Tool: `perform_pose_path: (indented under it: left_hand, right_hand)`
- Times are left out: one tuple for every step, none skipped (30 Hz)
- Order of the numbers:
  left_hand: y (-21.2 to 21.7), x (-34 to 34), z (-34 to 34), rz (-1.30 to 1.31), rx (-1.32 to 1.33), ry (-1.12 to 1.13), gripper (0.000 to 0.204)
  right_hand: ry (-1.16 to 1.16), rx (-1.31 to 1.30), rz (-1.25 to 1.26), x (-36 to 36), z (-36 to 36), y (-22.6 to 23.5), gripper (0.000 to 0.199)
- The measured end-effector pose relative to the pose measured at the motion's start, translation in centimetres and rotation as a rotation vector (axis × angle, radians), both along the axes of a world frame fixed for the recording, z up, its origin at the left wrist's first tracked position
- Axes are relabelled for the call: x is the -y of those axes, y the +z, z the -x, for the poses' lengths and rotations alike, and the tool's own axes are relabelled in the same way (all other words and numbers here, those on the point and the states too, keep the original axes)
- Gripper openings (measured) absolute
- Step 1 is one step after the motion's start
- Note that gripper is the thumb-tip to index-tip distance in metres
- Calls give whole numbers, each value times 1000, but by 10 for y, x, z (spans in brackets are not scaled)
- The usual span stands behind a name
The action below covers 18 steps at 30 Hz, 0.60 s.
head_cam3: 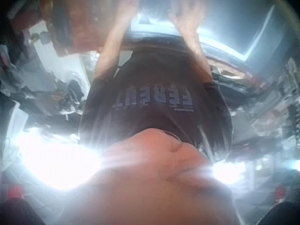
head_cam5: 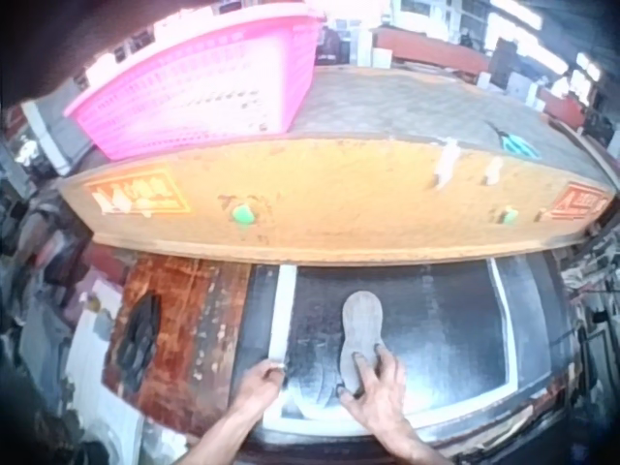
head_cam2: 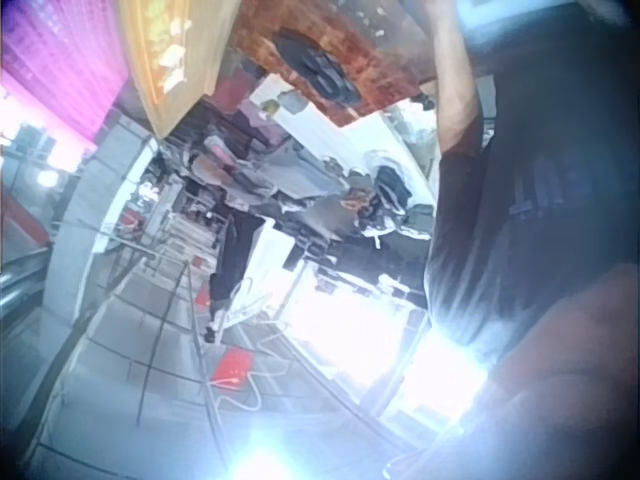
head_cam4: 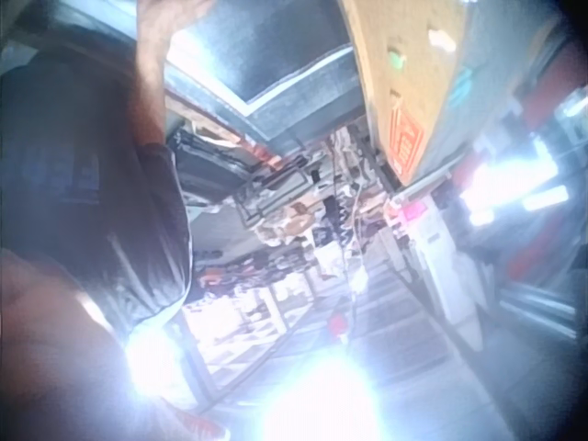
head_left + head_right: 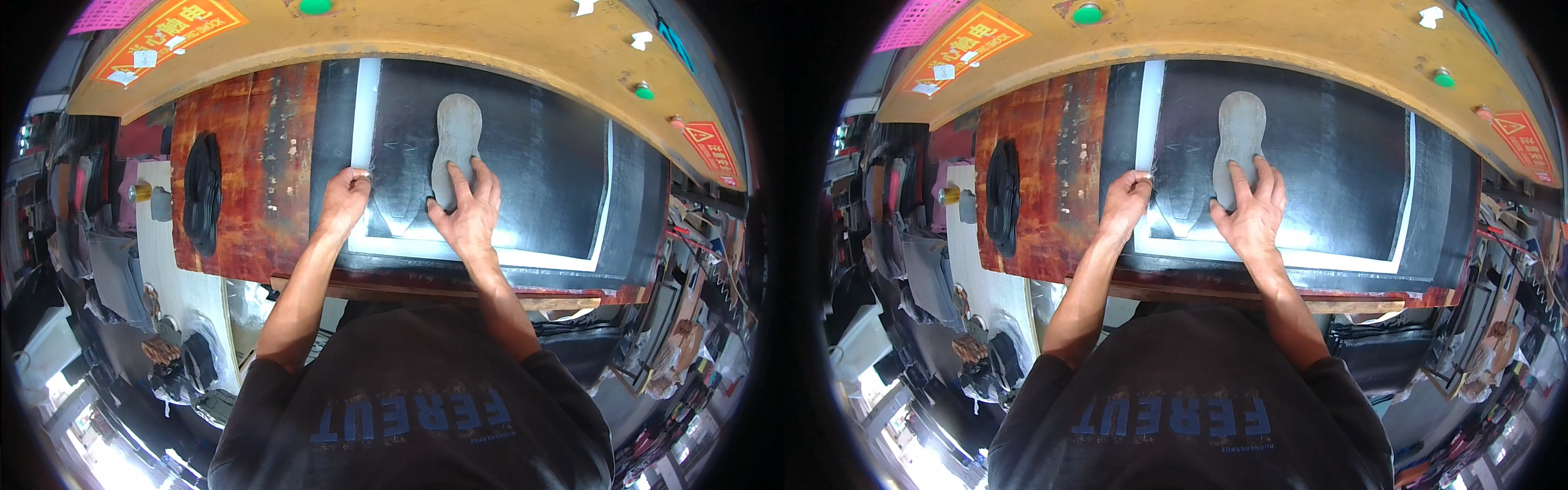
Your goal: The person uses a hydraulic cutting press to stamp out multiple shoe sole shapes from a sheet of black material. They repeatedly place the material, press the lever, and remove the cut soles, stacking them on the side.
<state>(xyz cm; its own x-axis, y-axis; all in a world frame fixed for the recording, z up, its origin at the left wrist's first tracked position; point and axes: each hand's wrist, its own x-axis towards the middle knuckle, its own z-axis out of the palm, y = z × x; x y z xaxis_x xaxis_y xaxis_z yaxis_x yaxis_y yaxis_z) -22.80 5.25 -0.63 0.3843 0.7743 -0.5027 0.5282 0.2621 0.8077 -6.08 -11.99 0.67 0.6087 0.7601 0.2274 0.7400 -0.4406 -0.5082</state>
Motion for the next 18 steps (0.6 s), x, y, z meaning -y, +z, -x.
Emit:
perform_pose_path:
  left_hand:
    - [2, 2, 1, -178, -60, -58, 23]
    - [5, 5, 2, -363, -132, -94, 25]
    - [8, 7, 5, -521, -206, -145, 27]
    - [11, 6, 9, -521, -208, -128, 31]
    - [14, 6, 14, -604, -212, -116, 31]
    - [17, 3, 21, -498, -218, -101, 32]
    - [19, 1, 29, -468, -162, -83, 33]
    - [20, 0, 37, -398, -180, -91, 33]
    - [20, -1, 45, -368, -163, -86, 34]
    - [19, 0, 54, -376, -193, -105, 32]
    - [18, 2, 62, -389, -143, -97, 32]
    - [16, 7, 68, -397, -101, -79, 31]
    - [13, 14, 73, -332, -94, -46, 30]
    - [11, 23, 79, -352, -27, -50, 28]
    - [8, 31, 82, -287, 8, -29, 26]
    - [5, 39, 84, -257, 31, -50, 24]
    - [2, 47, 82, -270, 45, -56, 22]
    - [0, 53, 79, -238, 52, -72, 21]
  right_hand:
    - [23, -10, 11, 0, -1, 3, 68]
    - [34, -13, 17, 0, -4, 7, 66]
    - [61, -45, 64, 1, -8, 10, 64]
    - [60, -74, 49, 4, -14, 15, 61]
    - [35, -208, -83, 8, -19, 19, 61]
    - [38, -361, -188, 13, -28, 23, 61]
    - [22, -525, -300, 19, -35, 27, 61]
    - [7, -596, -400, 24, -40, 30, 61]
    - [10, -534, -329, 30, -44, 31, 59]
    - [-7, -466, -288, 35, -47, 33, 58]
    - [-21, -385, -260, 40, -50, 33, 56]
    - [-26, -340, -250, 43, -52, 32, 52]
    - [-52, -268, -237, 45, -54, 31, 52]
    - [-65, -190, -212, 47, -56, 30, 51]
    - [-59, -100, -188, 46, -59, 28, 50]
    - [-76, -62, -204, 45, -63, 25, 47]
    - [-97, -47, -177, 41, -69, 23, 47]
    - [-110, -29, -161, 37, -75, 20, 47]
